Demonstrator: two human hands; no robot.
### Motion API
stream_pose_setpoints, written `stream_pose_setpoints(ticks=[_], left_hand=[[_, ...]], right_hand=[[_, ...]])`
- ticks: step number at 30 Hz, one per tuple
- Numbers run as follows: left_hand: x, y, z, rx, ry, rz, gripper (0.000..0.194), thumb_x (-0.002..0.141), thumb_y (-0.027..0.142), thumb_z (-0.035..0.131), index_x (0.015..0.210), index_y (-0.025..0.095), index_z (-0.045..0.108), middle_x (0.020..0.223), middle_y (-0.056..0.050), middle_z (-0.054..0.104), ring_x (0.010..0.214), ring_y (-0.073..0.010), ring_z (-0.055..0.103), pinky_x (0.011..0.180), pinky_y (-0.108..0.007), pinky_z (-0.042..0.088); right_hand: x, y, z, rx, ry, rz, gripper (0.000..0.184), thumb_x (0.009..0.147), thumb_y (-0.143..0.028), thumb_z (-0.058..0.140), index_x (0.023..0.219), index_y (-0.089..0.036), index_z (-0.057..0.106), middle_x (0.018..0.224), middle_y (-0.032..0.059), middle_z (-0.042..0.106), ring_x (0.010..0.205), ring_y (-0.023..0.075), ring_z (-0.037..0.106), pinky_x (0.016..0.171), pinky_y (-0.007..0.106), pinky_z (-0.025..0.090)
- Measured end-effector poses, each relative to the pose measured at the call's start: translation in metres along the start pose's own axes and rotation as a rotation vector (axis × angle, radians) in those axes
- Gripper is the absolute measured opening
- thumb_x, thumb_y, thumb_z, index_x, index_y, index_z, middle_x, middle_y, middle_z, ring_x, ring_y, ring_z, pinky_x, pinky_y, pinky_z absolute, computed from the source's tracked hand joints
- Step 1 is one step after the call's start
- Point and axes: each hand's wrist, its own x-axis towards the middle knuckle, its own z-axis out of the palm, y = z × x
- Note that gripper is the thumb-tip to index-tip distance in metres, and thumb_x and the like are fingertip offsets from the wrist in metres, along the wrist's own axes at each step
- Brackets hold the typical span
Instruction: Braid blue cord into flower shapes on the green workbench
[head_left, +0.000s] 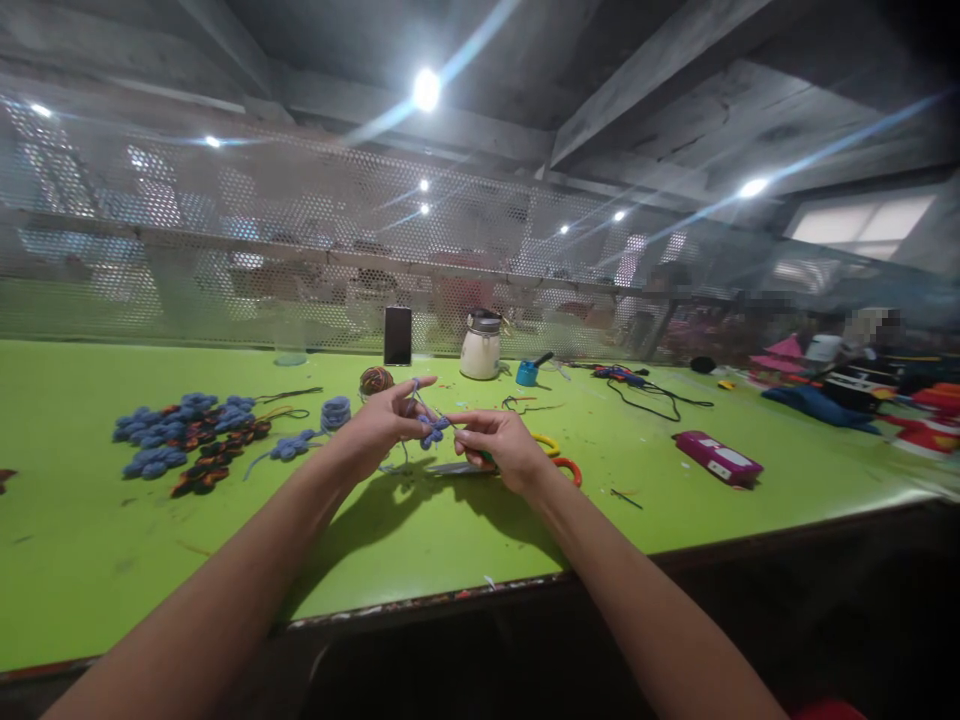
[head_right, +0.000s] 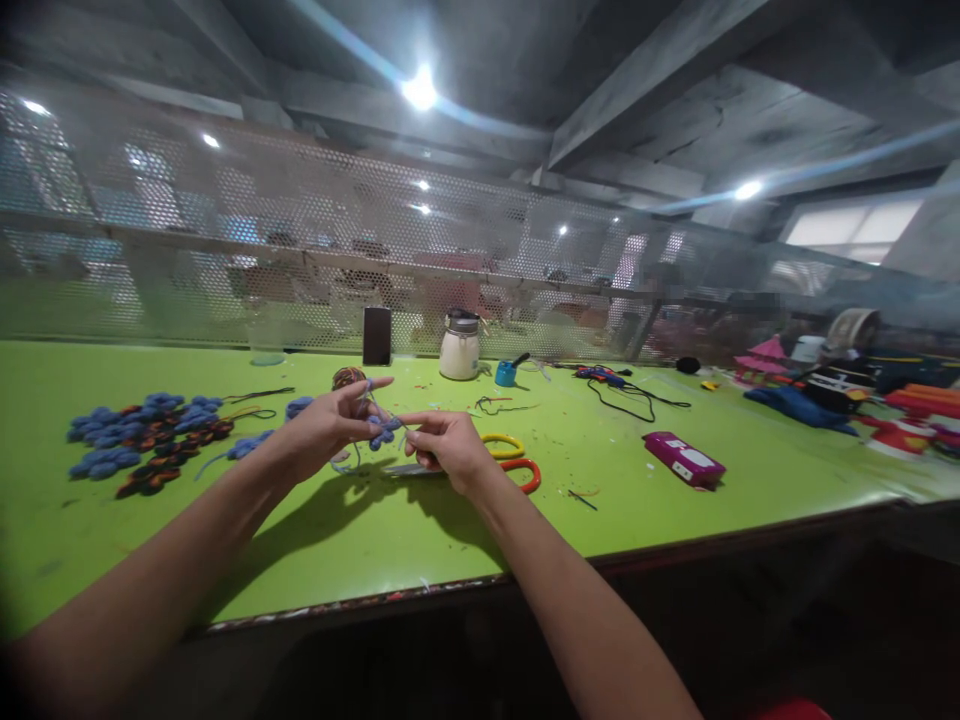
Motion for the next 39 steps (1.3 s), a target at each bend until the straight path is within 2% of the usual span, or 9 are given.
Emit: stream_pose_setpoints(ticks=[6,15,19,22,24,26,31,34,39], left_hand=[[-0.002,0.000,0.002,0.093,0.053,0.039,0.079,0.061,0.016,0.073,0.133,0.010,0.040,0.062,0.002,0.059,0.059,-0.0128,0.055,0.062,-0.028,0.041],[0.005,-0.011,0.003,0.342,-0.050,0.090,0.083,0.063,0.015,0.067,0.138,0.015,0.033,0.061,0.001,0.062,0.059,-0.0151,0.057,0.061,-0.027,0.042],[0.003,-0.019,0.010,0.634,0.088,0.230,0.070,0.066,0.012,0.061,0.133,0.023,0.044,0.060,0.003,0.061,0.055,-0.0141,0.054,0.060,-0.025,0.040],[0.000,-0.023,0.016,0.716,0.228,0.360,0.066,0.068,0.013,0.060,0.131,0.028,0.046,0.064,0.002,0.063,0.058,-0.0145,0.055,0.063,-0.025,0.039],[-0.001,-0.023,0.019,0.636,0.293,0.408,0.065,0.069,0.015,0.062,0.131,0.028,0.046,0.069,0.002,0.065,0.062,-0.0145,0.056,0.067,-0.025,0.041],[0.001,-0.023,0.021,0.446,0.314,0.375,0.070,0.067,0.018,0.067,0.133,0.025,0.043,0.072,0.001,0.066,0.065,-0.0144,0.058,0.069,-0.026,0.043],[0.004,-0.013,0.016,-0.184,0.183,0.096,0.088,0.056,0.012,0.077,0.135,0.011,0.036,0.068,-0.001,0.067,0.067,-0.0142,0.062,0.073,-0.028,0.047],[0.000,-0.005,0.009,-0.267,0.099,-0.004,0.086,0.058,0.007,0.076,0.134,0.013,0.037,0.066,-0.001,0.067,0.069,-0.0141,0.064,0.074,-0.027,0.046],[-0.005,0.004,0.000,-0.230,0.056,-0.018,0.086,0.060,0.008,0.076,0.136,0.018,0.037,0.069,-0.002,0.067,0.069,-0.0144,0.064,0.071,-0.027,0.046]], right_hand=[[0.000,0.001,0.001,-0.080,0.013,-0.022,0.033,0.064,-0.025,0.069,0.095,-0.012,0.069,0.054,-0.0026,0.058,0.038,0.0034,0.040,0.039,0.018,0.027],[0.002,0.004,0.005,-0.099,0.015,0.020,0.029,0.062,-0.024,0.069,0.089,-0.012,0.067,0.051,-0.0028,0.059,0.036,0.0038,0.042,0.036,0.017,0.026],[0.007,0.011,0.007,-0.053,0.086,0.115,0.025,0.058,-0.022,0.070,0.081,-0.012,0.064,0.049,-0.0031,0.058,0.034,0.0042,0.041,0.035,0.017,0.028],[0.010,0.017,0.010,0.074,0.131,0.085,0.027,0.057,-0.022,0.071,0.080,-0.012,0.060,0.050,-0.0020,0.058,0.035,0.0045,0.041,0.035,0.016,0.025],[0.010,0.018,0.012,0.161,0.138,0.017,0.028,0.058,-0.022,0.071,0.081,-0.012,0.060,0.053,-0.0015,0.058,0.037,0.0045,0.042,0.035,0.016,0.025],[0.009,0.018,0.014,0.220,0.147,-0.060,0.028,0.059,-0.023,0.072,0.082,-0.012,0.060,0.056,-0.0013,0.058,0.039,0.0044,0.043,0.036,0.017,0.026],[0.005,0.010,0.011,0.155,0.125,-0.230,0.026,0.066,-0.026,0.070,0.087,-0.013,0.063,0.059,-0.0002,0.060,0.041,0.0054,0.046,0.039,0.018,0.032],[0.004,0.007,0.003,-0.071,0.071,-0.316,0.027,0.071,-0.027,0.067,0.094,-0.014,0.064,0.062,0.0005,0.061,0.042,0.0066,0.048,0.042,0.021,0.038],[0.002,0.005,-0.008,-0.360,0.074,-0.441,0.025,0.074,-0.024,0.064,0.097,-0.015,0.067,0.064,0.0015,0.062,0.047,0.0083,0.052,0.046,0.022,0.043]])
